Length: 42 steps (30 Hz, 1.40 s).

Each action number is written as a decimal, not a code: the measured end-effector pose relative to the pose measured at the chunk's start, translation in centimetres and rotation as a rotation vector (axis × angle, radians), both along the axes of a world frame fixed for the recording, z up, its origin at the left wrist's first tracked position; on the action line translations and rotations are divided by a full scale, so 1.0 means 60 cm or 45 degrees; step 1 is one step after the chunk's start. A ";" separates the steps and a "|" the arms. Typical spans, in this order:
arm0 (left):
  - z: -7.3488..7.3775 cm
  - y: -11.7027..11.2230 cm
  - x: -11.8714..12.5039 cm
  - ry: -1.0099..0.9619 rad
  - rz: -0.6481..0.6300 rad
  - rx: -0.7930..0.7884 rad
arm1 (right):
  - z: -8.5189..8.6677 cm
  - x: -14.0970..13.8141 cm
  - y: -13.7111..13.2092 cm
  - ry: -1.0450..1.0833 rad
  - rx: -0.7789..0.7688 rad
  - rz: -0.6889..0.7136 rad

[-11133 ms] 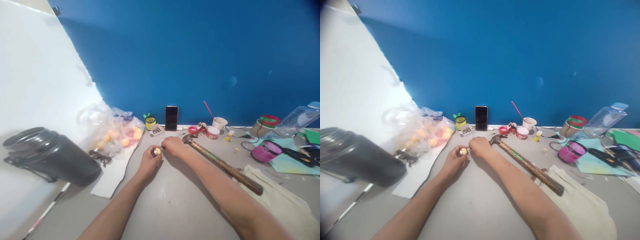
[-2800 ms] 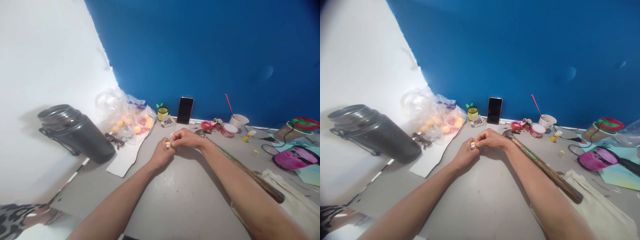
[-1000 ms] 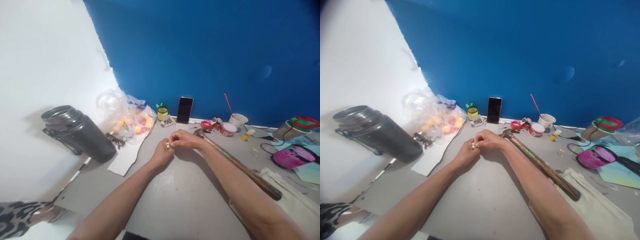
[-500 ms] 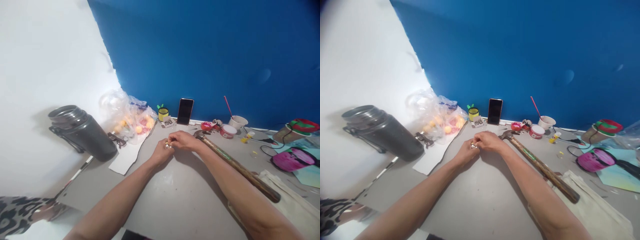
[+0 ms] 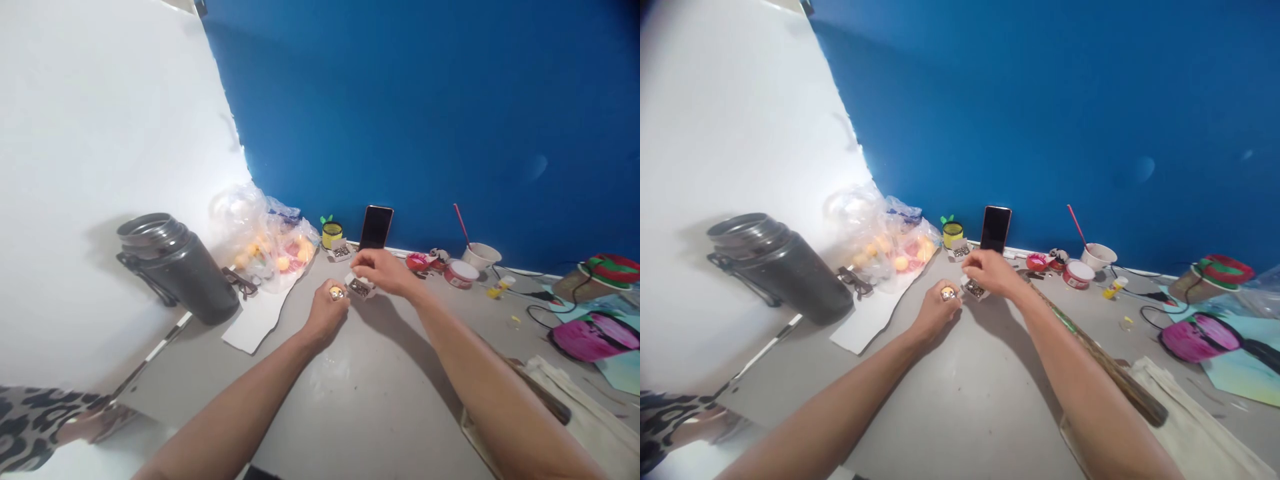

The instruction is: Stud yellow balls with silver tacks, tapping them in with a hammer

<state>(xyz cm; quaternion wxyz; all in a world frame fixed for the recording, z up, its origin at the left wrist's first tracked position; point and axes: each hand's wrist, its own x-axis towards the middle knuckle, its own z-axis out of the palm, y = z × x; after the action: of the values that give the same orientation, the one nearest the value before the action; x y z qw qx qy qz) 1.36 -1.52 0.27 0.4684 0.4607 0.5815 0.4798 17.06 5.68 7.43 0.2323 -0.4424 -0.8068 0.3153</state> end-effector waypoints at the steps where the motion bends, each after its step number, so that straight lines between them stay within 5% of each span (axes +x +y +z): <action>1: 0.000 0.000 -0.001 -0.016 -0.007 -0.008 | 0.013 0.011 0.006 -0.062 0.060 -0.071; 6: -0.002 0.002 -0.005 -0.085 -0.064 -0.011 | 0.037 0.081 0.007 -0.865 0.223 -0.401; 12: -0.001 0.003 -0.007 -0.047 -0.183 0.018 | -0.043 0.149 -0.061 -1.165 0.140 -0.561; 15: 0.002 0.000 -0.005 -0.061 -0.190 0.032 | -0.082 0.163 -0.080 -1.135 0.314 -0.663; 19: 0.007 -0.003 -0.003 -0.104 -0.259 0.024 | -0.104 0.170 -0.081 -1.098 0.310 -0.717; 29: 0.011 0.000 -0.008 0.034 -0.295 0.003 | -0.093 0.174 -0.097 -1.044 0.225 -0.794; 36: 0.011 -0.001 -0.013 0.168 -0.358 0.048 | -0.075 0.137 -0.142 -0.618 0.969 -0.717; 42: 0.011 -0.004 -0.010 0.237 -0.368 0.172 | -0.077 0.098 -0.164 -0.483 1.192 -0.547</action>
<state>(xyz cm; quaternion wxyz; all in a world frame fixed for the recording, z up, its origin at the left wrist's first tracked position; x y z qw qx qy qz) 0.76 -1.75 0.95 0.4446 0.6125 0.5165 0.4005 22.92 -4.18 2.83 0.3138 -0.4958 -0.7801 -0.2171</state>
